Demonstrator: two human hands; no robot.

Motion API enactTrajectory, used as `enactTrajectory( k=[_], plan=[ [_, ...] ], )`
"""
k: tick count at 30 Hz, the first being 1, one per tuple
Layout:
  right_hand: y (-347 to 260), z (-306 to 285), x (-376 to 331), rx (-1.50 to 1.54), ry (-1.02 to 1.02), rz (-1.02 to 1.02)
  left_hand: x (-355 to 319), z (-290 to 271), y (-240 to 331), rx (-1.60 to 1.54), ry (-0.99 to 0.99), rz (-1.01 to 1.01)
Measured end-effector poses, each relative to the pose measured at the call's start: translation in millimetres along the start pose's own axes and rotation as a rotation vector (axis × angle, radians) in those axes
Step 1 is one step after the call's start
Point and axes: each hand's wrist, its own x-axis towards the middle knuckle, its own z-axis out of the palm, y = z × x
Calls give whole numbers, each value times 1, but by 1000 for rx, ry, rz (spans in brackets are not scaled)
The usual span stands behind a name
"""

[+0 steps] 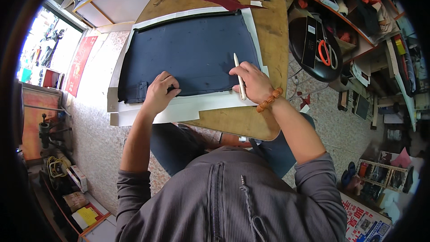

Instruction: The person traces a rectangular outline on a white sheet using a dark rectangular object as a template, then uses scissors to cut along the traced lines. The person handles the template, white sheet, and scissors throughout the process.

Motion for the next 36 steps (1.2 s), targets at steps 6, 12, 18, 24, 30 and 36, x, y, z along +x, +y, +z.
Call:
enactTrajectory(
  k=[6, 12, 18, 24, 30, 36],
  plan=[
    [1, 3, -3, 38, 18, 1, -5, -5, 14, 146, -67, 14],
    [9, 9, -3, 147, 92, -23, -1, 2, 17, 130, -36, -81],
    [12, 15, -8, -129, 223, -154, -4, 5, 24, 251, -3, -60],
    [15, 20, -10, -239, 185, -152, -2, 9, 15, 168, -49, -22],
    [25, 8, -16, -156, 130, -250, -12, 9, 12, 314, 1, 196],
    [44, -10, -21, -142, 54, -222, -6, 2, 7, 533, -158, 241]
  ],
)
